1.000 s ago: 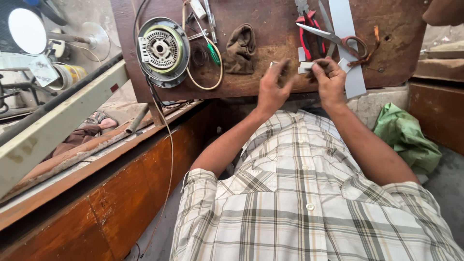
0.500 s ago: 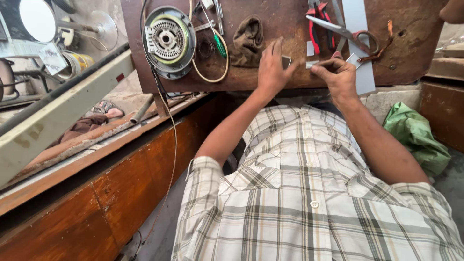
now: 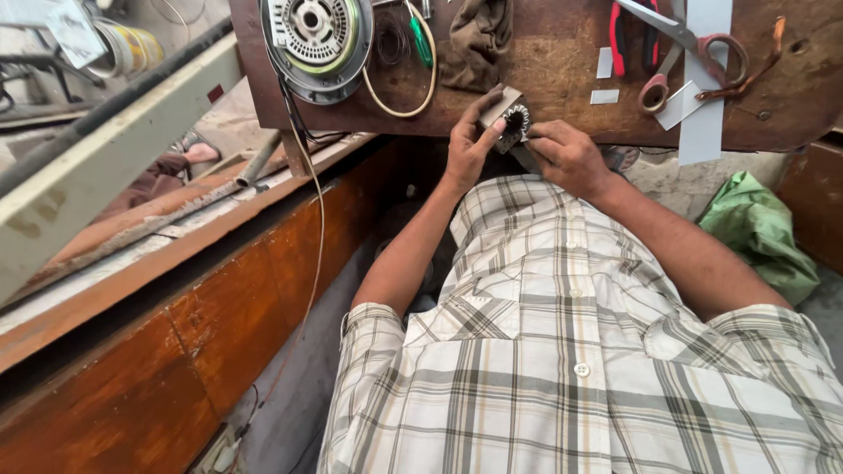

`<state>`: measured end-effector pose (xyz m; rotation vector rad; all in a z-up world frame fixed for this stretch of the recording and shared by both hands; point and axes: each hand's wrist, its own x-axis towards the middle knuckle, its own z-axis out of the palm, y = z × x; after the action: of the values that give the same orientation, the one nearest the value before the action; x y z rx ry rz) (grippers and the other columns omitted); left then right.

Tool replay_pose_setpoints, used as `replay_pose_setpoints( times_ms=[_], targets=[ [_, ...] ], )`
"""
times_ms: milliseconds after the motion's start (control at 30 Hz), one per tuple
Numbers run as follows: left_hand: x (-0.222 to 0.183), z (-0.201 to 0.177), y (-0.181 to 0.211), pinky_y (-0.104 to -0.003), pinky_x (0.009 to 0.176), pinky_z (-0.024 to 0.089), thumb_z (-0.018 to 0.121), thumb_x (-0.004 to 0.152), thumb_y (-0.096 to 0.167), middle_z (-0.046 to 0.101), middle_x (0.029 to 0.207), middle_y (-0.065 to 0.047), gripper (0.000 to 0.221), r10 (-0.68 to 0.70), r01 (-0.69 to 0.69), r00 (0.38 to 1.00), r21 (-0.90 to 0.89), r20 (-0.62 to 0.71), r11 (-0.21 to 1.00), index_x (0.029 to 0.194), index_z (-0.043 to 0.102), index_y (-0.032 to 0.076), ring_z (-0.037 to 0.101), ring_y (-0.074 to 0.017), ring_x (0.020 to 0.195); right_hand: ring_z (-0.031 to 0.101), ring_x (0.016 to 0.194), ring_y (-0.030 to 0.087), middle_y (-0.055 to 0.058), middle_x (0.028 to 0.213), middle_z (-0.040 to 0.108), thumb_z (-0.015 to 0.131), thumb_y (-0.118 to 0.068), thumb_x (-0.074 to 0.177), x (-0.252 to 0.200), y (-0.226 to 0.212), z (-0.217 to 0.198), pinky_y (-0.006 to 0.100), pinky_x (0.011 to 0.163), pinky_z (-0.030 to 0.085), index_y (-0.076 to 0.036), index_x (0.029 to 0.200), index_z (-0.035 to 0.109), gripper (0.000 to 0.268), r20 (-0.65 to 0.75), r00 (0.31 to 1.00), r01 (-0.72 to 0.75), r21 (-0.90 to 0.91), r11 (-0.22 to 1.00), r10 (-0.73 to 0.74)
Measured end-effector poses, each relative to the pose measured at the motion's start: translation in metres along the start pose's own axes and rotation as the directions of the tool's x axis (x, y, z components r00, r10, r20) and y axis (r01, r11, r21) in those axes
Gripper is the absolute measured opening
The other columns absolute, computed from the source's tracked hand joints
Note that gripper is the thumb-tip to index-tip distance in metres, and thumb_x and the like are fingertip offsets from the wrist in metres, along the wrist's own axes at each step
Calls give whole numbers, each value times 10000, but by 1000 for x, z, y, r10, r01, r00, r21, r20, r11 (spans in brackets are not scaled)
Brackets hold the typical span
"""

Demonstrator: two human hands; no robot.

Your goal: The person inserts small white rectangular pieces into the slots of a cylindrical metal component. They repeatedly pick up pieces from the table, place them into the component, and adjust them with their fingers. The person also uses scissors to cut a strip of white material into smaller pieces.

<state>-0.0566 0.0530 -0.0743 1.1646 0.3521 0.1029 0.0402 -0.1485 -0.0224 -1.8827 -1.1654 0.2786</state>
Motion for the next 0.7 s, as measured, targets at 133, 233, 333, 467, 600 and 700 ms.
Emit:
replay_pose_setpoints(
  times_ms=[133, 233, 333, 467, 600, 700],
  targets=[
    [-14, 5, 1, -344, 1223, 433, 669, 1053, 109, 491, 1610, -119, 487, 10, -9, 1000, 12, -26, 1000, 1501, 517, -6, 505, -212, 1453, 679, 1076, 362, 177, 1185, 697, 750, 73, 769, 6, -1, 2, 442, 911, 573, 17, 1011, 693, 255, 58, 998, 23, 3, 1000, -23],
    [-17, 7, 3, -357, 1242, 437, 665, 1053, 145, 474, 1617, -116, 504, 29, -26, 999, 72, -33, 997, 1509, 501, 7, 484, -221, 1483, 692, 1024, 350, 166, 1133, 713, 765, 54, 836, 10, -3, 11, 436, 893, 575, 20, 985, 680, 175, -5, 994, -111, 7, 994, 111],
    [-21, 14, 0, -362, 1241, 434, 666, 1055, 152, 474, 1621, -124, 506, 40, -35, 996, 73, -78, 997, 1511, 504, 4, 485, -231, 1483, 727, 909, 309, 146, 1025, 716, 787, 3, 890, 6, -11, 23, 401, 801, 580, 21, 966, 689, 125, -59, 864, -490, 136, 861, 501],
    [-22, 20, -5, -361, 1257, 410, 666, 1059, 144, 482, 1621, -126, 503, 77, -65, 988, 95, -134, 993, 1513, 503, -1, 478, -235, 1492, 739, 843, 282, 144, 967, 715, 820, -26, 916, 5, -18, 32, 392, 747, 583, 37, 943, 704, 135, -132, 785, -588, 149, 795, 606],
    [-27, 21, -8, -365, 1266, 398, 664, 1059, 154, 483, 1623, -126, 506, 89, -71, 984, 115, -157, 991, 1512, 504, -5, 481, -238, 1494, 719, 968, 333, 178, 1110, 714, 810, -9, 914, 1, -27, 24, 417, 827, 589, 35, 1049, 738, 159, -110, 946, -310, -43, 950, 304],
    [-23, 21, -8, -375, 1250, 426, 654, 1055, 166, 473, 1618, -120, 511, 54, -42, 985, 71, -161, 997, 1511, 495, -1, 494, -234, 1471, 715, 986, 344, 203, 1157, 693, 812, -28, 908, 1, -31, 13, 410, 834, 588, 25, 1102, 748, 211, -83, 954, -291, -46, 956, 287]
  ],
)
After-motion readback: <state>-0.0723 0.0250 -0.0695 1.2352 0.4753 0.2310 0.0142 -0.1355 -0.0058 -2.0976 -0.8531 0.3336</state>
